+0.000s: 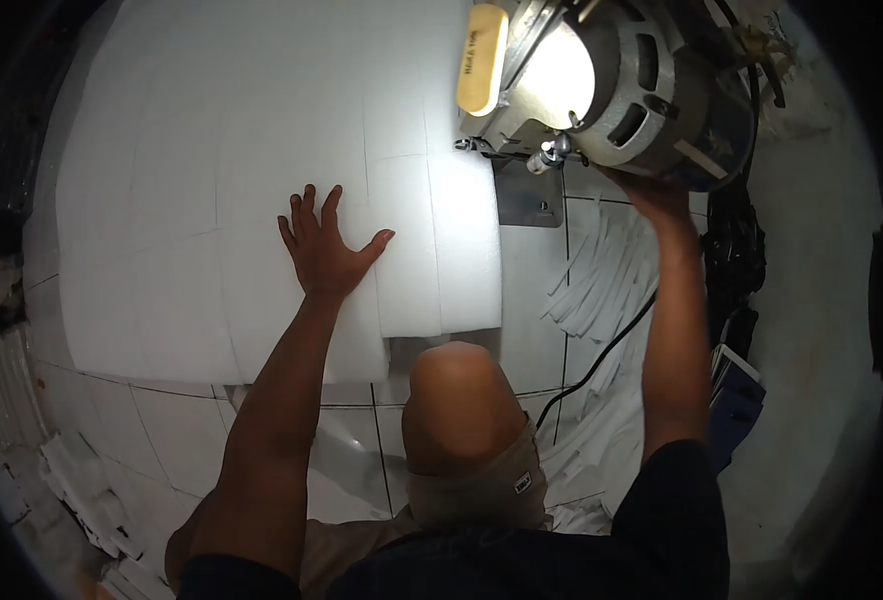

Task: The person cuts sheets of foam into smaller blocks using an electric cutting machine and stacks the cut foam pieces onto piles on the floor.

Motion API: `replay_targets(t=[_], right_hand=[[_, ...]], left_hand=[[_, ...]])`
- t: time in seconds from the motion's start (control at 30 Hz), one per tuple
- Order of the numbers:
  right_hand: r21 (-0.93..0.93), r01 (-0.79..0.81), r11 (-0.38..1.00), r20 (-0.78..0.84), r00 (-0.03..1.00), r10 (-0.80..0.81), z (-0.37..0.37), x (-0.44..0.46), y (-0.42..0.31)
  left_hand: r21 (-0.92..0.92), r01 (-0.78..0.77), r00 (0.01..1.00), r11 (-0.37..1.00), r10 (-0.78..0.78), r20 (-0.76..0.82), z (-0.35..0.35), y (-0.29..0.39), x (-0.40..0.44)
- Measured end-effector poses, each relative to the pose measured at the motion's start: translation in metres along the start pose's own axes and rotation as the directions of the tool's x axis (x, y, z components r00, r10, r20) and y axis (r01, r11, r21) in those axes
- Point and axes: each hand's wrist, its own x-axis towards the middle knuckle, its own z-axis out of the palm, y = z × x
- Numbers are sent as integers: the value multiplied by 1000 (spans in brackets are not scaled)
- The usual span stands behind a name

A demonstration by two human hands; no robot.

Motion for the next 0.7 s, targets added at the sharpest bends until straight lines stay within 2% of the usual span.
replay_targets(t=[0.07,0.13,0.23,0.37,0.4,0.5,0.53,0.57,0.6,0.63,0.7], right_hand=[[-162,249,955,-146,951,-273,-4,20,23],[-472,339,814,-314,797,-515,2,32,34],[-789,166,591,-400,592,-700,15,46,39],[-905,-74,419,-406,444,-799,20,48,47],[-910,-52,411,-391,436,-811,18,49,45],[-733,257,630,-334,671,-662,-10,39,35],[-733,274,623,-321,668,-671,-8,44,39],[-954,-44,296,-275,522,-808,-6,52,50],[-912,-407,-48,-133,404,-905,1,58,58],[-919,-390,-47,-122,397,-910,3,57,51],[-966,-257,-37,-53,334,-941,-9,47,30]], left_hand=[[-6,-4,1000,1000,4,-18,-3,1,2],[-12,-6,1000,1000,6,-24,-5,2,-1],[-29,-3,999,1000,2,-39,-12,4,1],[-43,-17,998,999,15,-57,-18,4,1],[-55,-21,998,998,18,-54,-19,5,0],[-57,-9,1000,998,8,-27,-16,6,2],[-69,-21,999,997,19,-37,-16,6,3],[-71,-24,999,997,21,-47,-14,6,4],[-70,-9,999,998,7,-31,-13,6,2],[-87,-17,999,996,13,-39,-12,5,2],[-115,-26,998,993,19,-60,-7,3,6]])
